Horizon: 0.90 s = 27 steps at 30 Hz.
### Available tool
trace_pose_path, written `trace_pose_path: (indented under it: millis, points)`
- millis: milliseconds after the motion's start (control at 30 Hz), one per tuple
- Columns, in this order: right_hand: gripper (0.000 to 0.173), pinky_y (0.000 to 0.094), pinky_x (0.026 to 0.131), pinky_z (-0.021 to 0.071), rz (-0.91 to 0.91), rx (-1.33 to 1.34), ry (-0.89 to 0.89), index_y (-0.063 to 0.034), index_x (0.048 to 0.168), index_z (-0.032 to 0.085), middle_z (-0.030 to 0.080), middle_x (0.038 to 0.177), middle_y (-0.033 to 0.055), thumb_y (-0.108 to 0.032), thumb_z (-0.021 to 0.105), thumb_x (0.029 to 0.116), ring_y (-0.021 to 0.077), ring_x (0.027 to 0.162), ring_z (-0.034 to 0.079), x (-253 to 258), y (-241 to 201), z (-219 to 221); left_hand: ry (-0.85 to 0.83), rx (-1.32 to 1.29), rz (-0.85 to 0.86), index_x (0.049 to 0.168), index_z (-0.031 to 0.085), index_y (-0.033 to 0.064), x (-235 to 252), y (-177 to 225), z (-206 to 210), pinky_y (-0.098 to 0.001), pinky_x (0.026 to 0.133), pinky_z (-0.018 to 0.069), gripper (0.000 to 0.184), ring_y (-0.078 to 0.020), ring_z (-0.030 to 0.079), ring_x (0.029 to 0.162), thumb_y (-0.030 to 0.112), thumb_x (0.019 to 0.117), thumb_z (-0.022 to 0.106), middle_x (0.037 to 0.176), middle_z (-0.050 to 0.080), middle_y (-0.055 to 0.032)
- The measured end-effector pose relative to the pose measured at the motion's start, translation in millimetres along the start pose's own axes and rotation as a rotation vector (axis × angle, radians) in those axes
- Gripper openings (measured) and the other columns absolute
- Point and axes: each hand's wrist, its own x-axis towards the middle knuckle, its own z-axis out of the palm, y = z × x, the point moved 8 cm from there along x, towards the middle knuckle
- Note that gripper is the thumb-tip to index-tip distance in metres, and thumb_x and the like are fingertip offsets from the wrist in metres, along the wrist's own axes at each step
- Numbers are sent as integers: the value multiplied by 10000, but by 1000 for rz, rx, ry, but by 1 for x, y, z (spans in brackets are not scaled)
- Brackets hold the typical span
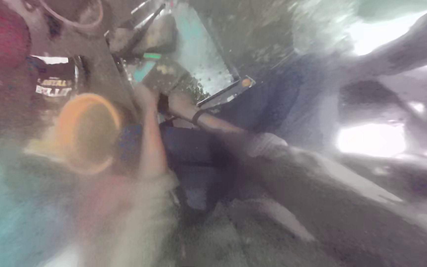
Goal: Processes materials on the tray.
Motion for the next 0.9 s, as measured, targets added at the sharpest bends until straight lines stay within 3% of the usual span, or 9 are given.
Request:
trace_pose_path:
  millis: [100, 200, 300, 367, 467, 667, 800, 833, 900]
  points:
    - [308, 654, 859, 544, 28, -73, -120, 21, 1106, 699, 683, 1185, 245, -260, 625, 1003, 430, 1110, 668, -32, 10, -15, -17, -178, 92, 1357, 612, 11, 0, 5, 1, -595, 1038, 520, 494, -382, 672, 1183, 252, 941, 723, 1259, 691, -229]
    - [315, 669, 825, 545, 51, -147, -147, -9, 1149, 692, 682, 1191, 238, -280, 591, 1022, 439, 1110, 667, -38, 34, -33, -114, -174, 111, 1394, 577, -10, 13, 3, 15, -603, 1089, 477, 500, -408, 621, 1266, 261, 986, 679, 1344, 640, -263]
    - [319, 653, 755, 545, 113, -117, -85, -27, 1026, 701, 695, 1076, 228, -332, 615, 994, 427, 1022, 687, -42, 60, -54, -28, -149, 87, 1177, 745, 32, 9, 6, -6, -572, 1047, 497, 286, -365, 676, 1169, 234, 1011, 630, 1216, 719, -216]
    - [332, 648, 746, 542, 158, -98, -87, -18, 1018, 691, 693, 1065, 226, -343, 645, 970, 424, 1012, 686, -44, 74, -61, 55, -153, 15, 1236, 727, 84, 5, 2, -14, -565, 1063, 500, 304, -343, 674, 1199, 260, 1009, 624, 1251, 720, -172]
    - [334, 658, 773, 542, 170, -71, -98, 0, 1049, 689, 691, 1106, 241, -321, 638, 969, 432, 1043, 684, -42, 79, -59, 98, -169, 53, 1370, 637, 58, 6, 3, 0, -567, 1121, 458, 453, -368, 618, 1285, 346, 1020, 642, 1347, 664, -205]
    - [343, 640, 795, 547, 89, -23, -27, -7, 1037, 696, 692, 1106, 233, -337, 616, 995, 426, 1061, 681, -44, 70, -64, 43, -32, 187, 1526, 517, 193, 6, 28, 30, -615, 1195, 327, 505, -321, 468, 1463, 437, 1088, 459, 1583, 499, -119]
    - [296, 653, 777, 549, 101, 14, -19, -5, 1047, 705, 691, 1122, 238, -282, 655, 957, 430, 1060, 678, -46, 70, -72, 138, -10, 235, 1526, 517, 191, -6, 31, 30, -570, 1183, 385, 568, -314, 524, 1408, 456, 1027, 566, 1512, 566, -123]
    - [295, 651, 780, 550, 102, 24, -5, -4, 1047, 702, 692, 1124, 235, -279, 634, 966, 426, 1064, 681, -46, 70, -75, 126, -5, 221, 1540, 498, 163, -15, 37, 28, -567, 1205, 349, 595, -329, 489, 1438, 434, 1019, 595, 1538, 535, -145]
    - [315, 634, 791, 551, 95, 43, 35, -8, 1053, 693, 694, 1113, 225, -302, 599, 989, 415, 1069, 684, -46, 74, -79, 56, -38, 200, 1535, 469, 62, -36, 51, 28, -522, 1215, 359, 636, -353, 474, 1448, 360, 1004, 655, 1548, 502, -209]
